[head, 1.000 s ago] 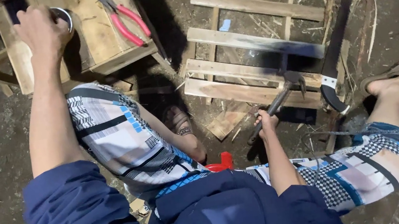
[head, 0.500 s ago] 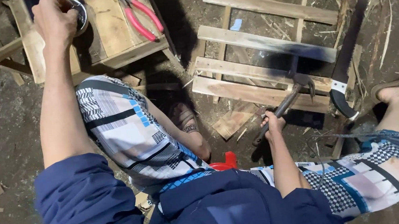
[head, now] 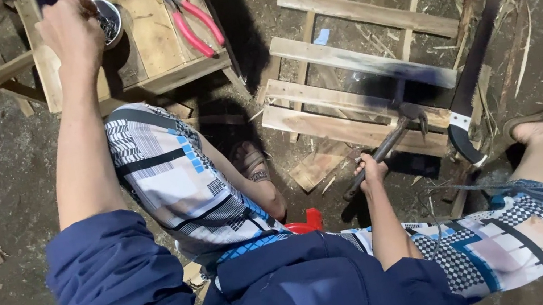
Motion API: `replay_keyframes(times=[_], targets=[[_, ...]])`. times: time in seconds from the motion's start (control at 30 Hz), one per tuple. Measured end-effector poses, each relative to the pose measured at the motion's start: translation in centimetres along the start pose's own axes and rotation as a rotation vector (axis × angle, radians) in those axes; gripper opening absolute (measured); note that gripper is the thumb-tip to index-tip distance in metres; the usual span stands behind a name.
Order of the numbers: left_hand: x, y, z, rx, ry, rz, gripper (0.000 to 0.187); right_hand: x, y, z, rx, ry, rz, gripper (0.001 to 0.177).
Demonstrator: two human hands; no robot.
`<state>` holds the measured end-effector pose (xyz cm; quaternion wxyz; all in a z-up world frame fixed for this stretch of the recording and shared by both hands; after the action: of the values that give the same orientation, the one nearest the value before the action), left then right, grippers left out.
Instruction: Assembling a wooden structure by aligning slats and nailing them into a frame using a hammer.
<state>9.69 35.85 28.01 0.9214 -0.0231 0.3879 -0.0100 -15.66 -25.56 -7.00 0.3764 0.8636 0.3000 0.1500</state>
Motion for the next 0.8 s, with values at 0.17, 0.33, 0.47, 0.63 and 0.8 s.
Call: replay_keyframes(times=[0.17, 0.33, 0.47, 0.63, 0.8], targets=[[0.8, -0.1, 0.5, 0.137, 0.068, 0.169, 0.018, -0.3, -0.9, 1.1, 0.002, 0.005, 0.032, 0.012], [1.4, -1.1, 0.6, 0.173, 0.21, 0.233, 0.018, -0.4, -1.3, 1.6, 0.006, -0.005, 0.047, 0.012], [2.1, -1.0, 0.8, 0.182, 0.262, 0.32, 0.014, -0.3, -1.2, 1.4, 0.007, -0.008, 0.034, 0.013], [2.2, -0.8, 0.8, 0.203, 0.27, 0.324, 0.018, -0.1, -0.8, 0.9, 0.002, -0.018, 0.016, 0.013], [3.0, 0.1, 0.6, 0.228, 0.208, 0.343, 0.008, -0.1, -0.9, 1.1, 0.016, -0.025, 0.027, 0.013]])
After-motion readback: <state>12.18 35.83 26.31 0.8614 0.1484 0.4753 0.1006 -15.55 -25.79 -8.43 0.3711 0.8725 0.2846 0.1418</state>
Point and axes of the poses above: each hand's wrist, its own z-axis towards the middle knuckle, its own x-axis out of the palm, y = z × x, the point moved 1 cm from there along z, towards the middle knuckle, and after that the axes turned 7 degrees about -y, right-handed, at the moved point
